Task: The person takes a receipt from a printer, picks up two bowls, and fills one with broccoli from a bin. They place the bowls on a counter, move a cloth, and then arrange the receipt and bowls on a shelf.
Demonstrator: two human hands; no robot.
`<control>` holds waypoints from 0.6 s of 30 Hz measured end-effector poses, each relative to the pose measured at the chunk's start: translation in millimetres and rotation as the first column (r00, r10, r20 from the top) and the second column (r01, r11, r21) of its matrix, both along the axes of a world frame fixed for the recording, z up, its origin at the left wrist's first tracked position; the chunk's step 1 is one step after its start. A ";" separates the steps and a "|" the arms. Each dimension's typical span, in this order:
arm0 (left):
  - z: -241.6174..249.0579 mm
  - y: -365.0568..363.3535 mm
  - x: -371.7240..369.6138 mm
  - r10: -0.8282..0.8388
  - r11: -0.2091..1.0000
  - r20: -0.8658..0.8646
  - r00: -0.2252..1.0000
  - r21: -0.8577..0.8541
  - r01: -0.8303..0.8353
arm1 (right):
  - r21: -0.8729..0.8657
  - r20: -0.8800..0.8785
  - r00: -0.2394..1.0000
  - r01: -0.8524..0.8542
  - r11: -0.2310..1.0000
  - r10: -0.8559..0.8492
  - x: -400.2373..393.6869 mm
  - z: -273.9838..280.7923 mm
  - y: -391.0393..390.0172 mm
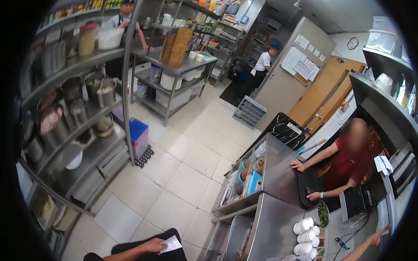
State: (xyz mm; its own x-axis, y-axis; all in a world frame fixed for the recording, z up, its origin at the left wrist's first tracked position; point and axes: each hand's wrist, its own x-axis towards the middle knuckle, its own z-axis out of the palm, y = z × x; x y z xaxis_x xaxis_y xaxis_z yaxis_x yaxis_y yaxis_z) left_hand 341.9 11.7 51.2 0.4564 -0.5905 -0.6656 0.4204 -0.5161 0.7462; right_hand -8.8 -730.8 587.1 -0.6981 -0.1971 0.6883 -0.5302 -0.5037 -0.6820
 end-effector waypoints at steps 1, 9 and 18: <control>3.0 -3.1 7.3 -0.041 0.999 0.029 0.999 0.028 0.040 | -0.248 -0.026 0.994 0.093 0.964 -0.103 24.9 -5.1 31.0; 139.4 -59.2 128.9 -0.250 0.960 0.407 0.879 0.220 0.172 | 0.174 0.127 0.969 0.191 0.966 -0.214 -8.2 -20.1 6.3; 72.3 -5.4 196.3 0.064 0.897 0.403 0.913 0.377 -0.229 | 0.103 0.141 0.917 0.360 0.927 -0.372 5.3 -35.7 50.4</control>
